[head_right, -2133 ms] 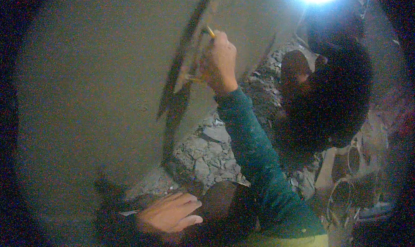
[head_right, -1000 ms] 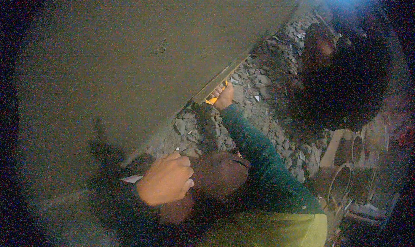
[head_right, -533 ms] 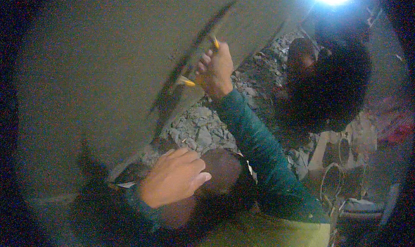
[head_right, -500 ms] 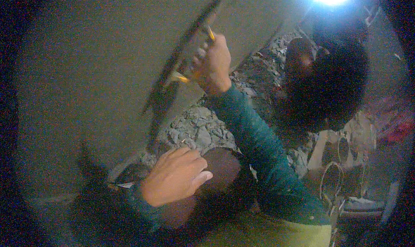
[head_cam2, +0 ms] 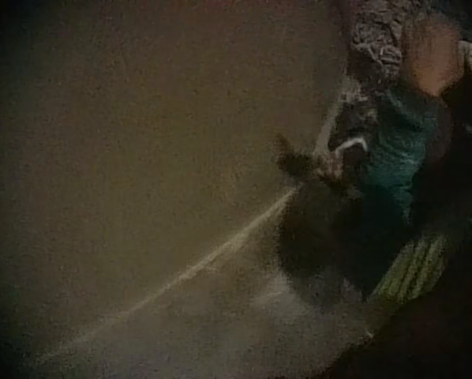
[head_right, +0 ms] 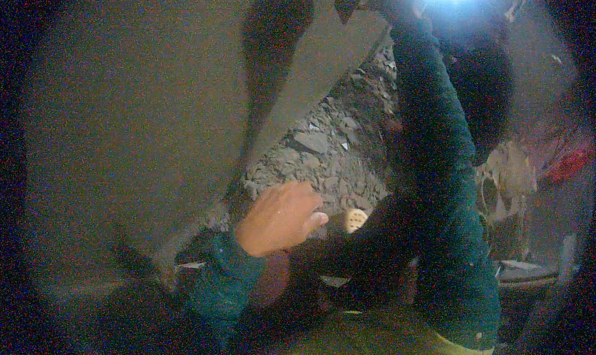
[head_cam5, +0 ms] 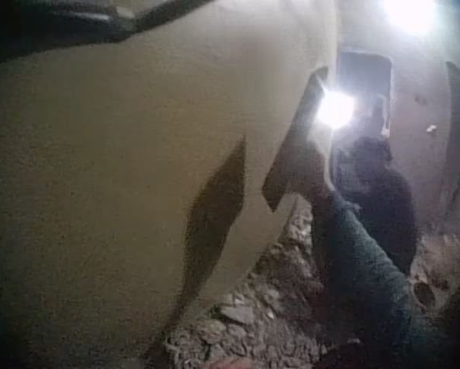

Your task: The person uses a trowel to apply and smooth wet plaster onto a curved wall surface. A coworker is visible nearby performing the same task on an adjacent section of the wall.

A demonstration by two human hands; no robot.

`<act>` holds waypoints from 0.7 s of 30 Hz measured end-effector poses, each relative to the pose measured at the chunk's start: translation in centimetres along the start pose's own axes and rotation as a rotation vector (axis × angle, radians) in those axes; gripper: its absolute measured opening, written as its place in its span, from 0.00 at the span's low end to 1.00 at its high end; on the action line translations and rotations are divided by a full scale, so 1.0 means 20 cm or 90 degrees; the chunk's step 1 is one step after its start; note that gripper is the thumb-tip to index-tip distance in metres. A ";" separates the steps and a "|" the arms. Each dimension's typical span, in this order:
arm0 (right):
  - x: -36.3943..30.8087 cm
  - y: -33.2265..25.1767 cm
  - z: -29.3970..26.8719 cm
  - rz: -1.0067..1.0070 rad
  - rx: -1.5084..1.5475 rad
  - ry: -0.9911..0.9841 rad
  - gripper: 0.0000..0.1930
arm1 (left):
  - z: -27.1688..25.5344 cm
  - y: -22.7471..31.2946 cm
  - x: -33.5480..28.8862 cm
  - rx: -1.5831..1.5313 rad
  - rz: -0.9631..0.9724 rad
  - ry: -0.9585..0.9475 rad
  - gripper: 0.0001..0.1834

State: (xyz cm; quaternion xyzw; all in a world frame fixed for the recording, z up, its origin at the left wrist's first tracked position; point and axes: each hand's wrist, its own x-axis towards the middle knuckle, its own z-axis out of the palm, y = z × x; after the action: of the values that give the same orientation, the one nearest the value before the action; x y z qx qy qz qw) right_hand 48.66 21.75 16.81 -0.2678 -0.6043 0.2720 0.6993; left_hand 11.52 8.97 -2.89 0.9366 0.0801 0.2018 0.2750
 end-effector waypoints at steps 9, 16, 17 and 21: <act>-0.77 1.05 -0.36 0.157 -0.150 0.326 0.15 | 0.00 -0.01 0.07 -0.011 -0.030 -0.159 0.17; -0.89 1.25 -0.12 0.110 -0.194 0.367 0.16 | 0.05 -0.10 0.02 -0.012 -0.141 -0.202 0.15; -0.88 1.24 -0.09 0.110 -0.185 0.377 0.16 | 0.05 -0.12 0.02 -0.021 -0.144 -0.197 0.15; -0.86 1.25 -0.06 0.044 -0.322 0.410 0.19 | 0.02 -0.08 0.08 -0.028 -0.199 -0.187 0.14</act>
State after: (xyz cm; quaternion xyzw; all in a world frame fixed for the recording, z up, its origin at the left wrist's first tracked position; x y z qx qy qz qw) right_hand 46.40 27.36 -12.92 -0.5228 -0.3930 0.0407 0.7554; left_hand 13.10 10.57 -3.56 0.9260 0.1791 0.0199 0.3318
